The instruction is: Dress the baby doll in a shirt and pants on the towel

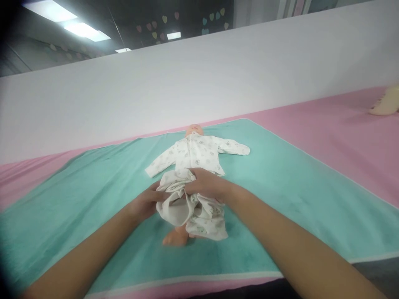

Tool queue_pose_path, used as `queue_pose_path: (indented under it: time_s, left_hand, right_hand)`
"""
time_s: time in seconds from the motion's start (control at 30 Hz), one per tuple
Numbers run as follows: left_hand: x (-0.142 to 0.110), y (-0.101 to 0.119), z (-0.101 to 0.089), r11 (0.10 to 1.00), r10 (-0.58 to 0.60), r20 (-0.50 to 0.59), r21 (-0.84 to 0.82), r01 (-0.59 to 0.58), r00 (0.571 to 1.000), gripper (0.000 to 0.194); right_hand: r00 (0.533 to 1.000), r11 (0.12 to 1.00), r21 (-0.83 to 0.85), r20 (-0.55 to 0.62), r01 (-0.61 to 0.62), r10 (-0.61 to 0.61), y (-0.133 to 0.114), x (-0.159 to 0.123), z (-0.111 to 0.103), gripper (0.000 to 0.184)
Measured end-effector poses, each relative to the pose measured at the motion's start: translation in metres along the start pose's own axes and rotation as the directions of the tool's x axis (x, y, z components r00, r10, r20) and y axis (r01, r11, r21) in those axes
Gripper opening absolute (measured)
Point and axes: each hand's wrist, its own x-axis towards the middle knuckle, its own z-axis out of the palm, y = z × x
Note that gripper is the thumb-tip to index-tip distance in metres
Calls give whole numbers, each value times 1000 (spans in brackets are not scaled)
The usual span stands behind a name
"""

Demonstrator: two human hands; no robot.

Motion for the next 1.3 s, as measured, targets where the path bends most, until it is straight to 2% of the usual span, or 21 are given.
queue_pose_path:
  time_s: [0.13,0.2,0.27,0.33,0.43,0.5,0.57,0.6,0.63,0.7,0.77,0.87,0.93,0.97,1.07,1.17,1.23,1.3]
  left_hand:
    - [-2,4,10,988,41,50,146,-48,998,51]
    - [-3,6,17,976,54,41,210,-61,998,56]
    - [-4,6,24,957,49,-39,287,-36,998,56]
    - [-5,2,29,923,54,-178,383,19,982,49]
    - [-4,-6,37,852,145,-403,515,93,904,41]
    - [-4,-10,45,789,269,-531,600,132,804,43]
    - [-2,-11,54,683,426,-567,712,161,705,47]
    - [-1,-11,58,604,498,-539,778,174,680,49]
    - [1,-10,62,509,553,-485,840,187,677,50]
    - [5,-6,68,306,599,-363,927,215,714,50]
    - [9,0,71,143,587,-301,952,269,751,48]
    - [10,9,73,9,544,-312,930,367,779,36]
    - [7,14,75,36,513,-373,909,415,773,29]
    - [4,16,77,98,494,-423,895,435,760,27]
    - [-11,13,87,402,388,-603,791,461,697,16]
    - [-29,4,103,658,229,-737,599,457,636,9]
    - [-42,-1,113,735,127,-794,478,482,595,13]
    - [-53,-4,120,744,58,-831,405,532,553,15]
  right_hand:
    - [1000,998,-66,-4,13,-13,-4,-3,0,18]
    - [999,993,-108,-9,44,-45,-6,-4,0,15]
    - [997,991,-116,-4,74,-75,-6,-4,0,13]
    - [995,989,-106,4,99,-99,-5,-5,-1,12]
    - [994,991,-79,34,109,-107,-3,-5,-1,13]
    - [994,994,-60,57,94,-90,-2,-6,-1,16]
    - [994,995,-42,68,91,-88,-2,-7,-2,18]
    - [993,994,-29,67,103,-101,-2,-7,-3,19]
    - [991,993,-14,65,121,-120,-3,-8,-4,19]
    - [986,989,17,78,149,-150,-4,-8,-6,19]
    - [981,987,51,116,154,-159,-5,-10,-9,20]
    - [961,984,99,219,151,-169,-7,-13,-13,29]
    - [953,985,66,251,161,-173,-7,-15,-14,36]
    - [954,984,12,245,176,-173,-6,-16,-14,38]
    - [954,939,-218,198,267,-225,-3,-18,-10,31]
    - [920,841,-381,238,383,-311,0,-20,-3,21]
    - [911,797,-449,272,404,-308,1,-21,1,21]
    - [915,766,-508,294,393,-275,1,-22,5,24]
